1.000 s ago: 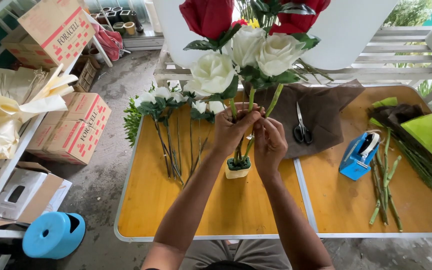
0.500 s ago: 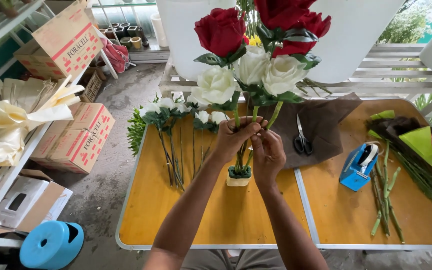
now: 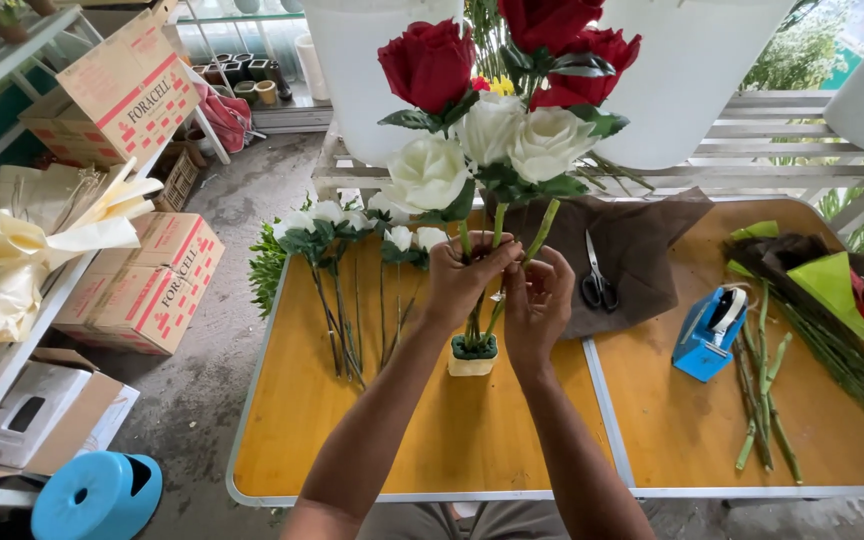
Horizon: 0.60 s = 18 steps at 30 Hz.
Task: The person is creating a floral arrangement by inserting artificial white and red roses into a small base on a yellow work table.
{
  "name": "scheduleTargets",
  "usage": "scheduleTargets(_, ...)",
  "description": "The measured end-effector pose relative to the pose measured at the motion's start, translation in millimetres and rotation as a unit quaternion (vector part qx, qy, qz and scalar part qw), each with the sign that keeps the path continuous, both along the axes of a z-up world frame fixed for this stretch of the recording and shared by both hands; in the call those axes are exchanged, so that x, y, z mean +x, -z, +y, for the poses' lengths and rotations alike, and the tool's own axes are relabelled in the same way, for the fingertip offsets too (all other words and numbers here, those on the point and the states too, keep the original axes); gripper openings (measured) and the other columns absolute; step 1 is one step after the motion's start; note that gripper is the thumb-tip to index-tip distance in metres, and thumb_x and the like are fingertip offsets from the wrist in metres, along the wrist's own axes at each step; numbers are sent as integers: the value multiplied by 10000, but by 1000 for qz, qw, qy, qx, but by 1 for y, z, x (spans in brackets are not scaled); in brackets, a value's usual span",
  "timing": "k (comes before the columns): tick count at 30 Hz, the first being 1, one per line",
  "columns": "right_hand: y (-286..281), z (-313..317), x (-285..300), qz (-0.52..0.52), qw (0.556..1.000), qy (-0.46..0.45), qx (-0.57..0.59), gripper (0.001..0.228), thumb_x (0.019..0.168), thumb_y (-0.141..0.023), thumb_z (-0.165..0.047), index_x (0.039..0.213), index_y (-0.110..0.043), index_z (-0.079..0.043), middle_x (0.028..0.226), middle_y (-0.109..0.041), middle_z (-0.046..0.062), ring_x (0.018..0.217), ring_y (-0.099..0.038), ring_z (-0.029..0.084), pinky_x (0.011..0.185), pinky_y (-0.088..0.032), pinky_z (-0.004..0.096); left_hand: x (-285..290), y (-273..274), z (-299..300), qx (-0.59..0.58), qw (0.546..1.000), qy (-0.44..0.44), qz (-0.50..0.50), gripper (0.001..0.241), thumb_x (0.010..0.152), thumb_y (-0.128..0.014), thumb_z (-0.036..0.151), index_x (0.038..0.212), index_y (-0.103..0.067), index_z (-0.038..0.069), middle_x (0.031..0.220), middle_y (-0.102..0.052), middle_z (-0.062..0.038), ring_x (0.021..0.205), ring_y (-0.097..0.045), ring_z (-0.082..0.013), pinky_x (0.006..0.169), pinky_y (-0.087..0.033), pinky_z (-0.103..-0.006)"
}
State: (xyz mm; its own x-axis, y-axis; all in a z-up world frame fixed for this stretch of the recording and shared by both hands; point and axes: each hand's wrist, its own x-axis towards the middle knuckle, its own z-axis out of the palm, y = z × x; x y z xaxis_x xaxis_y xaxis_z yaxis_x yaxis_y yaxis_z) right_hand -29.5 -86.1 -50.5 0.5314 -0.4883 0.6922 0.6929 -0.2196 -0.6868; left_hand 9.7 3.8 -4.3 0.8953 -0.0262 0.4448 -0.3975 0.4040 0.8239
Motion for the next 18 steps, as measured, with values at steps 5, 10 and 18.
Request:
scheduleTargets(5,-2,-1,3,5,1000,20,-14,178,1044,-647,-4,1215,-613,32,936,-701,191,769,-713,226,602,-577,321,-9,-11,-2,15,999,-40,-8,245,813,-905,99,975,-782,-37,724,-734,-113,705,-667,-83,628,-577,-250)
scheduleTargets(10,0,3,2,8,1000,-12,22,120,1071,-585,-29,1176,-576,29,920,-652,153,765,-690,193,658,-602,350,-13,-12,0,-3,999,-42,-6,231,788,-917,90,917,-769,-32,691,-711,-95,674,-674,-90,632,-597,-250)
scheduleTargets(18,-10,16,-3,-8,999,-39,19,148,1088,-556,-76,1163,-594,45,915,-672,190,790,-726,249,698,-639,429,-25,-25,6,-10,997,-62,46,240,793,-920,131,884,-755,-17,662,-702,-102,587,-682,-121,534,-598,-267)
